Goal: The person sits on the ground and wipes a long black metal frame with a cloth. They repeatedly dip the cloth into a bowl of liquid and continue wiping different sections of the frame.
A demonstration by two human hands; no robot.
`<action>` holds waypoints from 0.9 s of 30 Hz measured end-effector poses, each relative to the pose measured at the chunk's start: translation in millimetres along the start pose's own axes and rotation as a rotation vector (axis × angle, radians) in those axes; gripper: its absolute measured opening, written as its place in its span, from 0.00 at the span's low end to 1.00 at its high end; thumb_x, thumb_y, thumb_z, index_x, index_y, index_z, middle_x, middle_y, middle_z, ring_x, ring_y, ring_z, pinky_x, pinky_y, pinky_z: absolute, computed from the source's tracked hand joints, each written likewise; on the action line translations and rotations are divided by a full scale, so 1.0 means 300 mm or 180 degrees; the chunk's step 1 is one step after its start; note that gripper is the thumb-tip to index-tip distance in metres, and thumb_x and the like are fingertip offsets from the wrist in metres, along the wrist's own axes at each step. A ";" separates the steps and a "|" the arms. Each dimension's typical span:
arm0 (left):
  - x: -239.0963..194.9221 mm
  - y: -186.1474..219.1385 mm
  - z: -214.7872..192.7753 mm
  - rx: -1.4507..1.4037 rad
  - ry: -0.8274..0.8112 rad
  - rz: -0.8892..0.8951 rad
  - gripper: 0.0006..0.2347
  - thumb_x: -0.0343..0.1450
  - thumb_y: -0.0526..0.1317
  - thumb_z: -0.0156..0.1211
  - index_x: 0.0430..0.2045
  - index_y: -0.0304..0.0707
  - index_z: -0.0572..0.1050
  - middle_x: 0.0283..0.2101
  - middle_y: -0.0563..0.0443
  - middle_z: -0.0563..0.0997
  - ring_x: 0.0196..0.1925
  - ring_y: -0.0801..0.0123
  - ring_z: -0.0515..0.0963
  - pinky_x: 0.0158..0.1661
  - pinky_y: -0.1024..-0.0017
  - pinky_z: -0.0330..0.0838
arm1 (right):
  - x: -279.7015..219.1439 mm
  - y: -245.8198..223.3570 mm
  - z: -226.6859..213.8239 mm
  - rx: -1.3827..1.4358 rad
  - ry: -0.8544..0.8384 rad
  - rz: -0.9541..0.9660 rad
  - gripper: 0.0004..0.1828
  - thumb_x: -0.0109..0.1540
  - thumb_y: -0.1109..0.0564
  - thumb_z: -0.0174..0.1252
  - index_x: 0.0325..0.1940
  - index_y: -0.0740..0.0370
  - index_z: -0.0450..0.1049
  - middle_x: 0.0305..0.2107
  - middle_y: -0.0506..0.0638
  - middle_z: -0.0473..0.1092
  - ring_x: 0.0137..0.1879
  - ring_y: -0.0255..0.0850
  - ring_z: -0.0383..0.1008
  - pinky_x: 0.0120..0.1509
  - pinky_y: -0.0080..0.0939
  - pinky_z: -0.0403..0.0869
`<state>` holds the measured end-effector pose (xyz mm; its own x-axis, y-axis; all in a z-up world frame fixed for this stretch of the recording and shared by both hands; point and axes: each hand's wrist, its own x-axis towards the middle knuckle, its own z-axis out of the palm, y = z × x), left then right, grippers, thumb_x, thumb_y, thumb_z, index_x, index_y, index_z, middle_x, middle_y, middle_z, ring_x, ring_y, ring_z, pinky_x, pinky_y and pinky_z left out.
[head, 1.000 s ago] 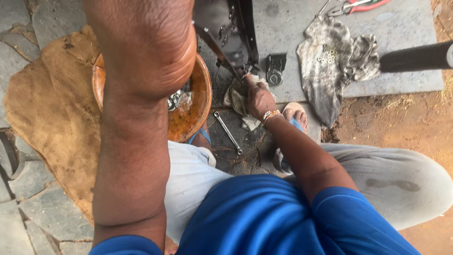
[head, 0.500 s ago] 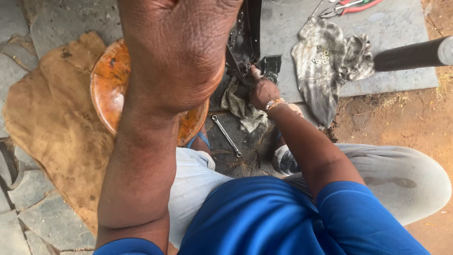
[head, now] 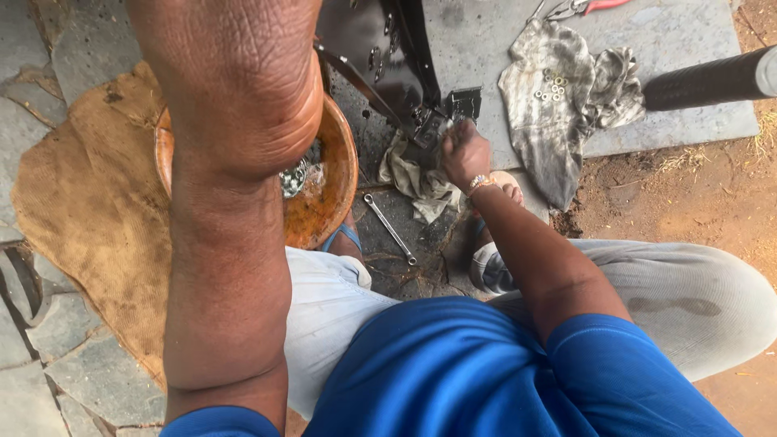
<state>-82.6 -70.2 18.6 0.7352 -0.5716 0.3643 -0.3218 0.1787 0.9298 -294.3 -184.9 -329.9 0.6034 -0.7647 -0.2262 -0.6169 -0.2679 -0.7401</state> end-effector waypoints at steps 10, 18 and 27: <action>-0.003 0.029 0.038 0.0196 -0.0627 0.0007 0.12 0.74 0.24 0.59 0.49 0.37 0.79 0.42 0.53 0.76 0.41 0.64 0.76 0.42 0.67 0.69 | -0.006 -0.098 -0.005 -0.0373 -0.1544 -0.0100 0.21 0.65 0.57 0.52 0.62 0.54 0.76 0.35 0.60 0.80 0.33 0.46 0.80 0.45 0.46 0.78; 0.002 0.035 0.065 0.0189 -0.0738 0.0001 0.14 0.73 0.24 0.59 0.50 0.37 0.78 0.43 0.53 0.76 0.42 0.63 0.76 0.43 0.65 0.69 | -0.004 -0.055 0.004 0.0105 -0.1183 -0.0655 0.20 0.62 0.56 0.54 0.58 0.61 0.77 0.42 0.63 0.78 0.44 0.50 0.79 0.50 0.49 0.77; 0.019 0.019 0.021 0.0110 -0.0324 0.0004 0.16 0.71 0.22 0.59 0.51 0.37 0.78 0.44 0.52 0.76 0.43 0.62 0.76 0.43 0.64 0.69 | -0.030 -0.011 -0.052 -0.0943 -0.0890 -0.0210 0.13 0.69 0.51 0.50 0.50 0.61 0.73 0.34 0.68 0.75 0.41 0.66 0.77 0.45 0.62 0.74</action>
<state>-83.9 -77.5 25.6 0.6710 -0.6501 0.3565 -0.3443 0.1527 0.9264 -305.6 -186.4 -315.5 0.7354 -0.5625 -0.3779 -0.6665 -0.4994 -0.5535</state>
